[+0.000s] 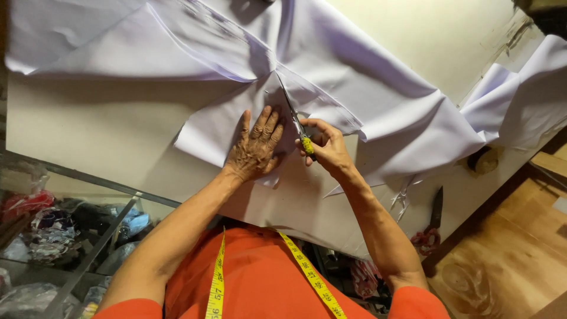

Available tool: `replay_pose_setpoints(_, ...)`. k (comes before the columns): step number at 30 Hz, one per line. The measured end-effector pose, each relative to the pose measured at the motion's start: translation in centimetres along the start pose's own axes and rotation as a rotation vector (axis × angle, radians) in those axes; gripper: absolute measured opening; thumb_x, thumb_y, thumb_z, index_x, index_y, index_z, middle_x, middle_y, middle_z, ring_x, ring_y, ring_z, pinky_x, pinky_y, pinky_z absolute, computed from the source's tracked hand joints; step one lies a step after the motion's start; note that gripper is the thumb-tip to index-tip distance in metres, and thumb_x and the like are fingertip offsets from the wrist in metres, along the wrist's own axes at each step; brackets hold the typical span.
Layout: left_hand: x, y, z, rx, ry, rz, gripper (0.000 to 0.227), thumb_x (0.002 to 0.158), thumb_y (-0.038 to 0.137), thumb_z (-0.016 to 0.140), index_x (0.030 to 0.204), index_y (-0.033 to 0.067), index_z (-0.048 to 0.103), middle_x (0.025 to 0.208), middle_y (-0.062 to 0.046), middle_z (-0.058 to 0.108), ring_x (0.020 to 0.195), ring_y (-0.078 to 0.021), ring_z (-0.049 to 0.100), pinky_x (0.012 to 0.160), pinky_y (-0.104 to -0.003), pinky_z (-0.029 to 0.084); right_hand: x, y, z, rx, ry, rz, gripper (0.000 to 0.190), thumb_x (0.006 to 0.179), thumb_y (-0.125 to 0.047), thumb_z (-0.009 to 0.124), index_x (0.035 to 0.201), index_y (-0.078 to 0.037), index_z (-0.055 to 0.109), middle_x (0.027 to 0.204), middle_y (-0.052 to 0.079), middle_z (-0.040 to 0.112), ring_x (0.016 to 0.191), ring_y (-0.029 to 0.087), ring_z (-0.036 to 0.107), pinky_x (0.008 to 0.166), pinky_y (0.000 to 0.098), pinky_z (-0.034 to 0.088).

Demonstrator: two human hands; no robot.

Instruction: The person places a paper pattern on a large piece of white fabric and cuts around it with scissors. After cutting one piece, the person removes the pattern, repositions the fabric, and cuts a second piece using the same pattern.

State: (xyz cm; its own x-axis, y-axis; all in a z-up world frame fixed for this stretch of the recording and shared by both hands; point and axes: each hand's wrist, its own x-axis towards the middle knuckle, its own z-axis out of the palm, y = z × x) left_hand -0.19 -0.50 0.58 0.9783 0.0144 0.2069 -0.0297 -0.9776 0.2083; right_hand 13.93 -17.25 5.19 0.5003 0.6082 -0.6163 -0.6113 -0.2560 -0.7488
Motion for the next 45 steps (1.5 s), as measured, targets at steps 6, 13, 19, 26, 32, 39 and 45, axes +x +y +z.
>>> replay_pose_setpoints(6,0.2,0.1,-0.3,-0.004,-0.001,0.007,0.078,0.081,0.045,0.072,0.144,0.0031,0.053,0.163,-0.024,0.036,0.155,-0.0388,0.028,0.124,-0.068,0.015,0.3,0.6,-0.2,0.038,0.015,0.004,0.046,0.088,0.000,0.074,0.131,0.002,0.060,0.061,0.022,0.063,0.040,0.022,0.062,0.039,0.0302,0.055)
replay_pose_setpoints(13,0.1,-0.1,-0.1,0.000,0.007,0.005,0.077,0.083,0.045,0.069,0.145,0.0030,0.052,0.163,-0.024,0.036,0.155,-0.0382,0.028,0.124,-0.068,0.014,0.6,-1.1,0.3,0.015,-0.007,0.016,0.044,0.089,0.000,0.072,0.132,0.003,0.060,0.064,0.025,0.065,0.042,0.025,0.065,0.039,0.0313,0.056)
replay_pose_setpoints(19,0.1,0.0,-0.3,0.006,0.020,0.010,0.076,0.083,0.046,0.071,0.143,0.0031,0.054,0.161,-0.024,0.039,0.155,-0.0380,0.029,0.124,-0.068,0.013,1.0,-1.5,0.0,0.019,-0.013,0.014,0.042,0.090,0.000,0.070,0.131,0.003,0.060,0.073,0.024,0.068,0.053,0.022,0.068,0.040,0.0303,0.058)
replay_pose_setpoints(26,0.1,0.2,-0.4,-0.007,0.007,0.001,0.080,0.084,0.049,0.070,0.147,0.0034,0.050,0.161,-0.023,0.040,0.154,-0.0370,0.030,0.125,-0.067,0.013,1.1,-3.3,0.0,-0.058,-0.010,0.080,0.044,0.087,-0.005,0.073,0.129,0.002,0.064,0.069,0.022,0.069,0.051,0.022,0.068,0.041,0.0310,0.059)
replay_pose_setpoints(32,0.1,0.1,-0.5,-0.011,-0.005,0.004,0.082,0.084,0.049,0.071,0.148,0.0031,0.049,0.162,-0.023,0.038,0.155,-0.0364,0.028,0.125,-0.067,0.012,2.5,-1.5,-1.1,-0.101,-0.023,0.040,0.044,0.086,-0.004,0.077,0.129,0.000,0.064,0.058,0.018,0.062,0.039,0.020,0.062,0.036,0.0282,0.054)
replay_pose_setpoints(39,-1.9,1.3,-0.9,0.000,-0.020,0.018,0.079,0.085,0.047,0.067,0.149,0.0050,0.048,0.166,-0.022,0.031,0.157,-0.0349,0.025,0.125,-0.065,0.009,-0.8,-4.6,-0.6,-0.183,-0.010,0.052,0.040,0.087,-0.005,0.075,0.126,0.002,0.066,0.058,0.021,0.064,0.040,0.022,0.062,0.036,0.0286,0.050)
replay_pose_setpoints(45,0.8,0.1,-1.0,-0.178,0.056,-0.026,0.052,0.105,0.040,0.041,0.148,0.0125,0.051,0.159,-0.013,0.045,0.150,-0.0268,0.039,0.120,-0.060,0.017,-7.5,-3.7,-0.9,-0.231,0.058,0.063,0.039,0.087,-0.003,0.073,0.125,0.002,0.065,0.057,0.023,0.065,0.038,0.026,0.063,0.036,0.0311,0.049)
